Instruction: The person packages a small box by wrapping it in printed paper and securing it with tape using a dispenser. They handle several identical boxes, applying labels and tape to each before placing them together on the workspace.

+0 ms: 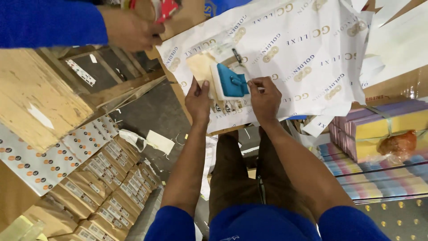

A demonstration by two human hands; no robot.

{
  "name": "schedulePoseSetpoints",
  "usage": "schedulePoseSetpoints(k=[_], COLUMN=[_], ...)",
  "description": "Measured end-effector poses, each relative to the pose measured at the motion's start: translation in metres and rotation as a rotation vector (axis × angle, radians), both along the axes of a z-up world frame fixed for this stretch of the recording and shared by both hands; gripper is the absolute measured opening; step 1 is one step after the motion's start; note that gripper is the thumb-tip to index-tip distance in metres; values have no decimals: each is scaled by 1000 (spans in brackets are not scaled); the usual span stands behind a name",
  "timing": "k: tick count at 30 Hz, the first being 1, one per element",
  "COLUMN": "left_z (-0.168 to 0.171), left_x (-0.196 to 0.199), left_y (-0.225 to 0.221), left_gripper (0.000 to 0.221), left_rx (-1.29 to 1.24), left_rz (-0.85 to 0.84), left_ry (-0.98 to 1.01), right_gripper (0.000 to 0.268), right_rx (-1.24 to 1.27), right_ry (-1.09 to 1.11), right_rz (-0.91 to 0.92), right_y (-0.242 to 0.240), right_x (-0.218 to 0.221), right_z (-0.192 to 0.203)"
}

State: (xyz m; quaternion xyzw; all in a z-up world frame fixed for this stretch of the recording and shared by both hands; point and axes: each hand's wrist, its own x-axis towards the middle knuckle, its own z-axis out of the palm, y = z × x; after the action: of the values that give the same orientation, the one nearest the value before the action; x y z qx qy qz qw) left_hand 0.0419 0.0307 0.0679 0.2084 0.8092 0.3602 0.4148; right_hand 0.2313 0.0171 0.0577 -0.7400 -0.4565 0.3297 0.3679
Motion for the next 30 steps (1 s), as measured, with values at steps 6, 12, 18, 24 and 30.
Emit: schedulePoseSetpoints(k=[6,12,18,24,30], left_z=[6,7,11,17,17], left_x=[-1,1,4,5,4], left_y=[3,5,5,6,6], left_gripper=[54,53,55,53,53], left_rx=[-13,-44,-42,-66,-76], left_rz=[25,-17,0,-62,-61], left_ry=[-26,35,15,79,51], right_gripper=[21,19,16,16,17], right_rx=[308,406,393,395,422], right_ry=[-190,-527,-526,-559,-587], right_rz=[23,146,198,195,185], right_y=[3,3,6,4,5], right_x=[-5,-1,0,-1,-3], right_z=[-6,-10,-1,-2,1])
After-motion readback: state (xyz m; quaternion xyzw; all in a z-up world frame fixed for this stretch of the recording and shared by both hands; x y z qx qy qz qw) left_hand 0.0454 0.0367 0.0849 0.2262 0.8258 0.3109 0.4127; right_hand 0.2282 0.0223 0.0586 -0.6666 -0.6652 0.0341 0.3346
